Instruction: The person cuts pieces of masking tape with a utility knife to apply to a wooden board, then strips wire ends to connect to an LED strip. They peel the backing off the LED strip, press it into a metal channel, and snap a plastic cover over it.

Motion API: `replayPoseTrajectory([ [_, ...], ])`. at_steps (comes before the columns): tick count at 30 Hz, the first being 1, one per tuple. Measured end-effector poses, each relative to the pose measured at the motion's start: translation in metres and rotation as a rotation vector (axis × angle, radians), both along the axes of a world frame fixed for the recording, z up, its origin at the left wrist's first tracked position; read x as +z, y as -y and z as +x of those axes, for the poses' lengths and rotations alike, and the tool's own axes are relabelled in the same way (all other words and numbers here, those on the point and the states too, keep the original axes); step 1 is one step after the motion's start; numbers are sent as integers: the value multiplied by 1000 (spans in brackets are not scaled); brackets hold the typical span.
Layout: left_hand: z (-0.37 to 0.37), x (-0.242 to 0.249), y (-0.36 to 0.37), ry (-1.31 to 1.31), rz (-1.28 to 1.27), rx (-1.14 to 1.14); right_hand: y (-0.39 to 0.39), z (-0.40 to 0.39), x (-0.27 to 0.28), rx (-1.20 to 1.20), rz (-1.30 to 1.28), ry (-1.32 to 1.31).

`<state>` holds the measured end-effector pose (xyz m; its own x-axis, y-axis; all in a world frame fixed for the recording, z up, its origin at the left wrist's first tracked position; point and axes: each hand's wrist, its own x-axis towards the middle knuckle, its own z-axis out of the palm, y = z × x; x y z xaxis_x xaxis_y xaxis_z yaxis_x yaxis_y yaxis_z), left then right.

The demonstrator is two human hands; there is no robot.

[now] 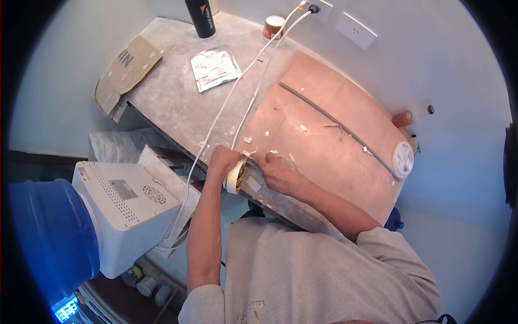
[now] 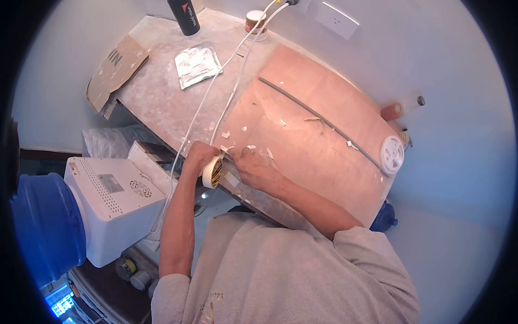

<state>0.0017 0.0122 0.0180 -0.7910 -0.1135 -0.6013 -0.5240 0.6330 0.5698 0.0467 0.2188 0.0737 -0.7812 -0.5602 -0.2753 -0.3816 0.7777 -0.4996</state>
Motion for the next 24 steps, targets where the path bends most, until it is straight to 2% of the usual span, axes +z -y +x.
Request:
replayPoseTrajectory([
  [7, 2, -8, 1, -25, 49, 92, -5, 0, -8, 25, -4, -25],
  [10, 4, 8, -2, -34, -26, 71, -5, 0, -13, 20, -27, -35],
  [14, 1, -10, 2, -20, 31, 94, -9, 6, -18, -2, -64, -101],
  [19, 4, 1, 1, -52, 5, 76, -11, 7, -12, -6, -74, -56],
  [24, 1, -35, 7, -85, 54, 114, -11, 12, -11, -12, -36, -90],
])
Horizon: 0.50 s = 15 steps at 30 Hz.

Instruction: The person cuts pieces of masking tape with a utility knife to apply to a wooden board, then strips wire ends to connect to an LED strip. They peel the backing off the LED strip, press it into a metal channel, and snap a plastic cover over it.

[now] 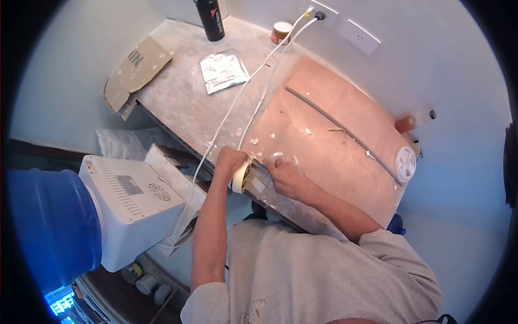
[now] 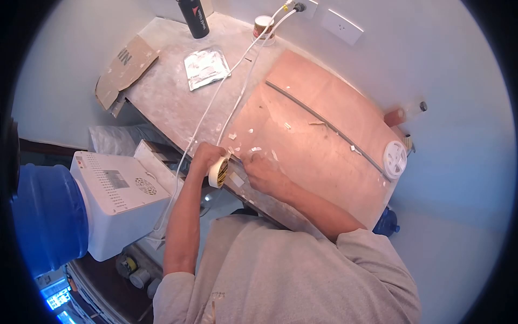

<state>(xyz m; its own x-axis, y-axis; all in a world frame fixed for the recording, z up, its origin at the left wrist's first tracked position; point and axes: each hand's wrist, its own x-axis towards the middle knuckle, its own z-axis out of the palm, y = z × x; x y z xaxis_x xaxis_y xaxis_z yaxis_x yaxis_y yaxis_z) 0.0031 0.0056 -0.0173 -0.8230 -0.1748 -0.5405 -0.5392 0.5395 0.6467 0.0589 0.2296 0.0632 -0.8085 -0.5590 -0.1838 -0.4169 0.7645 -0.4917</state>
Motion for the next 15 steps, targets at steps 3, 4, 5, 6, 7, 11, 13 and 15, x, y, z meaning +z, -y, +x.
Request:
replayPoseTrajectory([
  [3, 2, 6, -2, -1, -10, 18, -2, -2, 16, 5, 55, 85],
  [4, 2, 15, -4, 22, -21, 15, -6, -1, 20, 15, 59, 114],
  [5, 1, 18, -4, 5, -17, 19, -12, -1, 23, 26, 67, 142],
  [6, 1, 18, -4, 20, -12, 23, -19, -2, 27, 27, 72, 128],
  [7, 1, 21, -4, 35, -6, 26, -29, -3, 29, 23, 103, 115],
  [11, 3, 17, 3, 47, 151, 13, -51, -15, 25, -134, 203, -112],
  [13, 9, 16, 7, 24, 202, -14, -51, -15, 24, -210, 214, -133],
  [15, 13, 22, 12, 1, 250, -42, -44, -15, 19, -231, 245, -437],
])
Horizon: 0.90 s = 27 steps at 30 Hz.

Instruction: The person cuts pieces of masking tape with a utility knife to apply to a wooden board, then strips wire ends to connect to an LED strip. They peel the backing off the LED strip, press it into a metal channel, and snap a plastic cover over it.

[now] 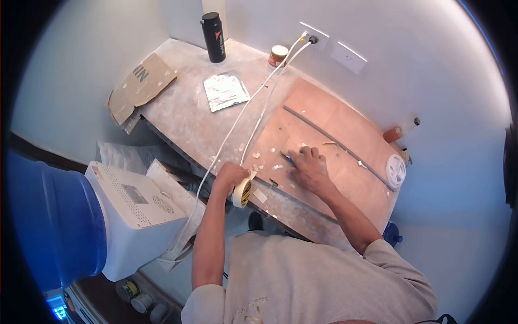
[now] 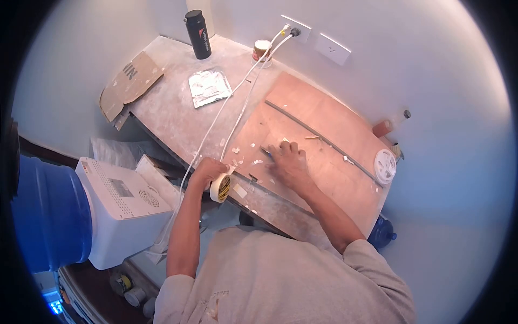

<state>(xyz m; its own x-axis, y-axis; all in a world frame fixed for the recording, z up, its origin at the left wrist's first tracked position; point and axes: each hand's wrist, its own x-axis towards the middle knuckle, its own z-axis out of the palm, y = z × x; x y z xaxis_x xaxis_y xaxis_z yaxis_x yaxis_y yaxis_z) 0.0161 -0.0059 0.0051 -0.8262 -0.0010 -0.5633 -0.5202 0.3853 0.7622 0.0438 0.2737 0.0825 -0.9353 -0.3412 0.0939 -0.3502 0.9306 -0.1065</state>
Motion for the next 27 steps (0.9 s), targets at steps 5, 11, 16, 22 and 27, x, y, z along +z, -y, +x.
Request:
replayPoseTrajectory([
  [5, 26, 20, 21, -29, 47, -107, 47, -21, -22, 187, -177, 84],
  [11, 56, 62, 51, -87, 14, -69, 86, -35, -15, 278, -73, 244],
  [16, 66, 66, 53, -100, 132, 1, 82, -44, -25, 289, -53, 212],
  [22, 59, 54, 36, -127, 255, -20, 45, -89, -20, 67, -465, 169],
  [27, 50, 50, 23, -120, 267, -86, 23, -137, -36, 57, -311, 178],
])
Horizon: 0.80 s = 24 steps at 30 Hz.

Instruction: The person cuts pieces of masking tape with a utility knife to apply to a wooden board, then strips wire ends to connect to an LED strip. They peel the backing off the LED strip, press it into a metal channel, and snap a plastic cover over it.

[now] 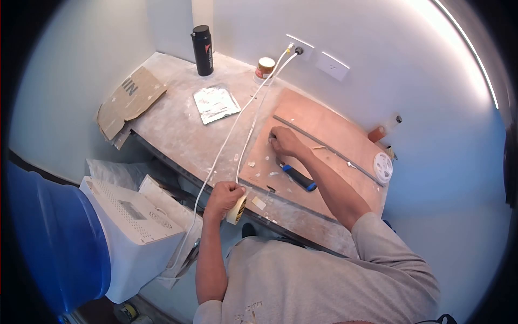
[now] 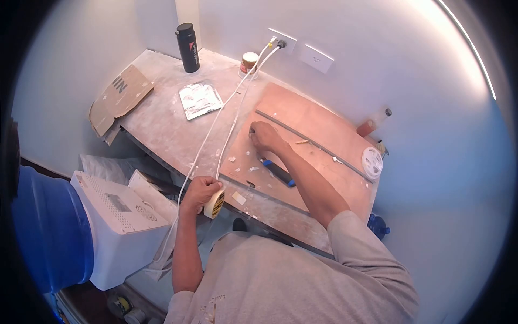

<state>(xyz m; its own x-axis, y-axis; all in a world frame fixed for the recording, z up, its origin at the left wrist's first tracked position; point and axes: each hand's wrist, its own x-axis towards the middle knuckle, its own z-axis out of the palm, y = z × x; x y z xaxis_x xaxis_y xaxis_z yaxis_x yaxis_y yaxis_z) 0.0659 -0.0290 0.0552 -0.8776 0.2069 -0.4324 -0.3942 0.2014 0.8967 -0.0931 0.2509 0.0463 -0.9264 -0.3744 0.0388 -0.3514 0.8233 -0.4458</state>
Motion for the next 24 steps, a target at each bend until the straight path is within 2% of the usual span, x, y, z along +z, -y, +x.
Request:
replayPoseTrajectory([
  [1, 0, -1, -1, -1, -1, -3, -1, -7, -4, -3, -1, -1],
  [3, 2, 0, -4, -31, -5, 6, 0, -16, -8, 5, 202, -42],
  [7, 5, 4, -2, -37, -3, 25, 5, -17, 2, -162, 209, 70],
  [9, 6, -1, -2, -21, 17, 43, -4, -14, 10, -262, 24, 87],
  [10, 6, -2, -3, -21, 17, 46, -7, -13, 11, -259, 25, 87],
  [12, 4, -1, -4, -29, 9, 59, -11, -7, 10, -472, -284, 121],
  [13, 3, 2, -6, -29, 11, 61, -11, 1, 17, -470, -281, 121],
  [15, 0, 9, -12, -45, -23, 55, -11, 30, 33, -247, -284, 55],
  [19, -5, 12, -37, -82, -18, 3, 3, 113, 49, -4, -507, 371],
  [20, -5, 11, -46, -74, 21, -15, 4, 127, 54, -19, -512, 376],
  [22, -3, 18, -62, -53, 56, -54, 5, 151, 59, 40, -572, 577],
  [24, 0, 30, -73, -102, -134, -185, -1, 164, 48, -26, -571, 540],
])
